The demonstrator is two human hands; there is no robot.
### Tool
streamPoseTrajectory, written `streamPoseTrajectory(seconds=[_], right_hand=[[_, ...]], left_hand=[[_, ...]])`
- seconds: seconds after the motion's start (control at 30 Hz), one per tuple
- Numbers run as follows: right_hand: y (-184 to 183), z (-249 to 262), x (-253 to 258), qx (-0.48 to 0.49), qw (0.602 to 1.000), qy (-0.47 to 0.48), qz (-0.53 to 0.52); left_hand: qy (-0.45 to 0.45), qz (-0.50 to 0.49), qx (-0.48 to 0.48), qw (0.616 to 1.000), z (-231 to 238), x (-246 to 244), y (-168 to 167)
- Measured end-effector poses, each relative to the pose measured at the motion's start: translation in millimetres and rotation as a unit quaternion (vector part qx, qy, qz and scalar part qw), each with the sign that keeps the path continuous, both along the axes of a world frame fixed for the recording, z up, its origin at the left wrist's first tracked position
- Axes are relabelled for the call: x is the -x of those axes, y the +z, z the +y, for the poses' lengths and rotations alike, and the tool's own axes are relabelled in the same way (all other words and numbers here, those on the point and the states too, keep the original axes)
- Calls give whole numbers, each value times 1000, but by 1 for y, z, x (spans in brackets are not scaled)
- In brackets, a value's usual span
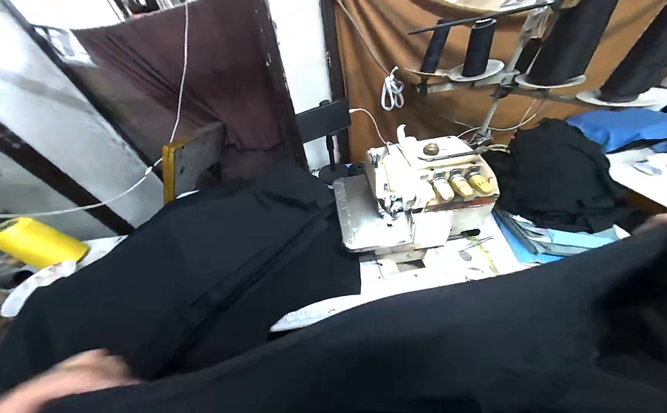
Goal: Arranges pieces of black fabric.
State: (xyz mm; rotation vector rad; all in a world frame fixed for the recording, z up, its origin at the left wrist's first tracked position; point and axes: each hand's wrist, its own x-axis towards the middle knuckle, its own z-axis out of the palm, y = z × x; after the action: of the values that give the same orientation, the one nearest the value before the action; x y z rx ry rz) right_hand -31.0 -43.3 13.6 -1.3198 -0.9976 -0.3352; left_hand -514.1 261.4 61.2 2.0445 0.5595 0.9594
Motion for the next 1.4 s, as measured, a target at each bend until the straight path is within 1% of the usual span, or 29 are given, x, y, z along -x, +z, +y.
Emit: streamPoseTrajectory(seconds=[0.03,0.07,0.1,0.13,0.17,0.2,0.23,0.27,0.3,0.37,0.43,0.47,0.53,0.57,0.63,0.7,0.8,0.93,1.0,1.03,1.07,1.13,1.17,1.2,1.23,1.27,1.3,1.37,1.4], right_hand=[[-8,16,2,5,999,49,-12],[-12,36,11,0,997,82,10],[-17,58,20,1,993,107,50],[-24,81,27,10,988,119,92],[-32,104,30,24,984,118,131],[-41,127,32,51,980,105,161],[-49,147,32,90,976,86,179],[-57,161,33,130,973,63,179],[-63,173,32,164,971,42,171],[-71,189,30,194,968,21,159],[-75,189,30,208,962,22,177],[-77,188,30,212,960,22,180],[-81,185,27,223,958,16,177],[-82,184,26,229,958,14,173],[-85,182,23,233,958,19,165],[-90,182,21,224,963,16,149],[-98,181,18,192,972,7,134],[-108,167,27,162,976,25,143],[-116,150,35,132,977,97,134],[-122,137,37,138,968,166,127],[-127,122,39,173,945,250,121],[-144,91,45,281,873,385,103],[-157,77,49,350,842,399,94],[-171,66,50,429,819,373,82],[-186,58,53,512,791,328,71],[-201,52,57,583,757,287,69],[-219,47,60,633,728,253,64],[-244,42,63,690,691,213,38],[-251,43,64,697,686,208,25]], left_hand=[[-15,-30,-4,999,12,9,18],[-9,-43,-58,997,30,12,29],[15,-23,-152,988,53,10,37],[83,5,-242,967,78,1,42],[180,66,-293,937,98,-14,49],[253,153,-295,909,113,-35,56],[297,236,-268,886,129,-60,58],[319,292,-248,867,142,-84,54],[320,333,-215,861,144,-111,51],[254,351,-196,880,132,-168,34],[98,329,-211,915,94,-223,-5],[12,308,-233,922,70,-246,-31],[-120,225,-312,915,27,-280,-79],[-156,186,-346,907,13,-292,-97],[-160,151,-401,889,1,-303,-120],[-121,152,-422,886,3,-301,-130],[-67,154,-418,893,14,-294,-137],[-36,169,-405,898,18,-293,-138],[-39,168,-386,906,16,-291,-132],[-49,158,-363,917,15,-284,-128],[-62,146,-327,932,13,-271,-123],[-117,136,-206,962,6,-231,-109],[-153,149,-129,968,5,-207,-103],[-182,181,-48,965,5,-183,-101],[-192,240,29,951,6,-160,-103],[-175,329,99,923,4,-138,-113],[-138,431,161,877,1,-121,-129],[-31,593,232,770,-8,-94,-192],[15,641,242,728,-16,-81,-229]])
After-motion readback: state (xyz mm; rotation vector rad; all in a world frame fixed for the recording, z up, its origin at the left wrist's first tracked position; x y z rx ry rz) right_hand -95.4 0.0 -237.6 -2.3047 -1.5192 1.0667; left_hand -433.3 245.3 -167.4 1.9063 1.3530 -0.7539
